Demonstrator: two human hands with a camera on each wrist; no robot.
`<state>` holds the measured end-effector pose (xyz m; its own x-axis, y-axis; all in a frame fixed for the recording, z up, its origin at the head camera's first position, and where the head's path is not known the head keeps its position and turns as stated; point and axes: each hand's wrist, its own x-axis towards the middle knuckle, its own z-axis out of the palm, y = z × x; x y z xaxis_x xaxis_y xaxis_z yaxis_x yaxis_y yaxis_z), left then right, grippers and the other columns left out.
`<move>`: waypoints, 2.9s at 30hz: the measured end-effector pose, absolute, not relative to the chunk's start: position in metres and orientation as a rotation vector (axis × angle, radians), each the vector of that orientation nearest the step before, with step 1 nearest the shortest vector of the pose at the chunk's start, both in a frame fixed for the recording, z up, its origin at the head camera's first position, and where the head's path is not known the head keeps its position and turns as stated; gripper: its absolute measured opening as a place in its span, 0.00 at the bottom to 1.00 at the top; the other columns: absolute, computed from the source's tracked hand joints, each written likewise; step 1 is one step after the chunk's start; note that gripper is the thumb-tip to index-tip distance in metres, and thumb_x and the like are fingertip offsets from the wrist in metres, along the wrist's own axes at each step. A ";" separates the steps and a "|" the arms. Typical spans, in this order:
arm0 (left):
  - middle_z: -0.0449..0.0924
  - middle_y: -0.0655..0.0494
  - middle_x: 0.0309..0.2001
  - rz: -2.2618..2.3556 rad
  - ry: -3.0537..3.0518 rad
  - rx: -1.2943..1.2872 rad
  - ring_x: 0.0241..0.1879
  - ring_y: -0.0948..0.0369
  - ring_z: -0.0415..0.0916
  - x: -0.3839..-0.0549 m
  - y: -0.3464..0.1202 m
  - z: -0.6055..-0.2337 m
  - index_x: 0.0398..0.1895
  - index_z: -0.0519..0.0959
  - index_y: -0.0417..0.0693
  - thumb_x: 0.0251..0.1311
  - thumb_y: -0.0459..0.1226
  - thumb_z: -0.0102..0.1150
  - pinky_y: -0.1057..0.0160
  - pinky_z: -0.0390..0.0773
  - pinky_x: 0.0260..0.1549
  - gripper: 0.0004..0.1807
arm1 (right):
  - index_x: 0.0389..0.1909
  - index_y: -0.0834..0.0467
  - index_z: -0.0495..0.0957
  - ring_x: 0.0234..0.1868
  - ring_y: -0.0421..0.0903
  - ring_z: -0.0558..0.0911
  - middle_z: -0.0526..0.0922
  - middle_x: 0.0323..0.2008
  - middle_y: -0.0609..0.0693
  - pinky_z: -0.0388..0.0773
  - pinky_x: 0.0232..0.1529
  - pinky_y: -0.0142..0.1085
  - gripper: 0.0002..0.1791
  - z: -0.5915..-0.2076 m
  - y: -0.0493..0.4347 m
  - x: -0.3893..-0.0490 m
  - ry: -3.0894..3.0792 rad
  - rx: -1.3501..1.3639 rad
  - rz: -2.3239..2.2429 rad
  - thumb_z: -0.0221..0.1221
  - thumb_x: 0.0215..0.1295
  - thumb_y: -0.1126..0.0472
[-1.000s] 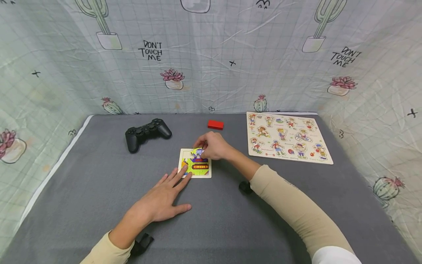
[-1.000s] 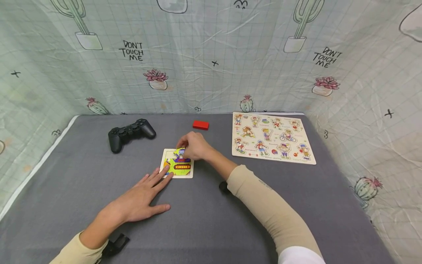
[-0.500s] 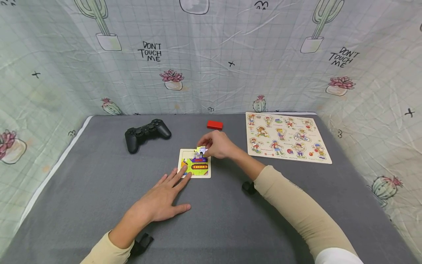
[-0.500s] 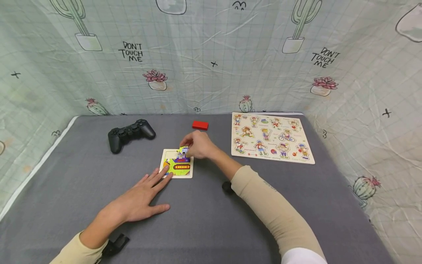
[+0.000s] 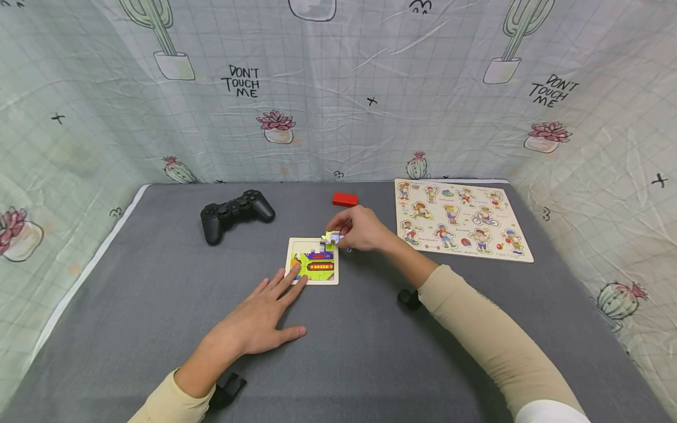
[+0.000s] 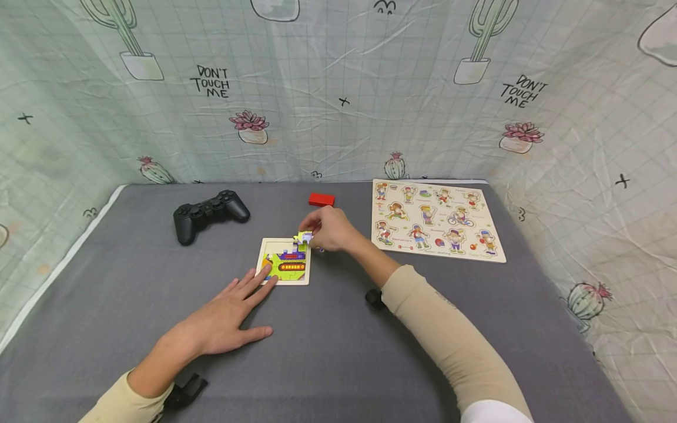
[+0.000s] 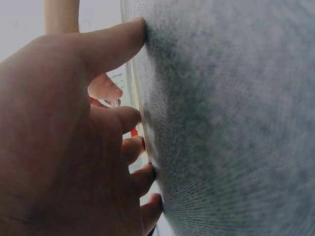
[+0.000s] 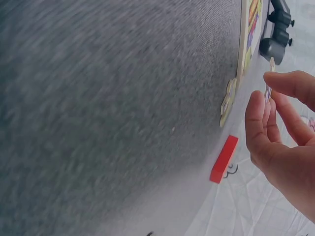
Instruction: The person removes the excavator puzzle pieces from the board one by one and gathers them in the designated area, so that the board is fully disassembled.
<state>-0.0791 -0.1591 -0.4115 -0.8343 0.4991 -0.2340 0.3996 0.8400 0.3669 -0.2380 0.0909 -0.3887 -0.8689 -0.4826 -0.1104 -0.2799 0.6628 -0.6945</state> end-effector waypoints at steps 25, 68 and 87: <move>0.38 0.53 0.86 0.445 2.711 0.697 0.84 0.43 0.43 -0.079 -0.161 -0.412 0.85 0.53 0.51 0.67 0.62 0.62 0.37 0.50 0.79 0.51 | 0.48 0.58 0.89 0.38 0.43 0.85 0.91 0.42 0.51 0.80 0.40 0.33 0.20 -0.392 0.127 -0.238 2.595 -0.582 -1.021 0.71 0.52 0.75; 0.37 0.55 0.87 0.440 2.708 0.680 0.84 0.44 0.42 -0.078 -0.159 -0.415 0.85 0.53 0.52 0.66 0.61 0.63 0.36 0.49 0.79 0.51 | 0.47 0.59 0.89 0.39 0.45 0.82 0.89 0.39 0.52 0.78 0.38 0.33 0.18 -0.400 0.156 -0.244 2.621 -0.527 -0.868 0.70 0.55 0.74; 0.37 0.55 0.87 0.425 2.705 0.675 0.84 0.45 0.41 -0.080 -0.159 -0.415 0.85 0.53 0.52 0.66 0.62 0.62 0.36 0.48 0.79 0.51 | 0.48 0.60 0.89 0.40 0.46 0.81 0.89 0.41 0.53 0.79 0.40 0.33 0.18 -0.398 0.154 -0.246 2.589 -0.502 -0.870 0.71 0.55 0.74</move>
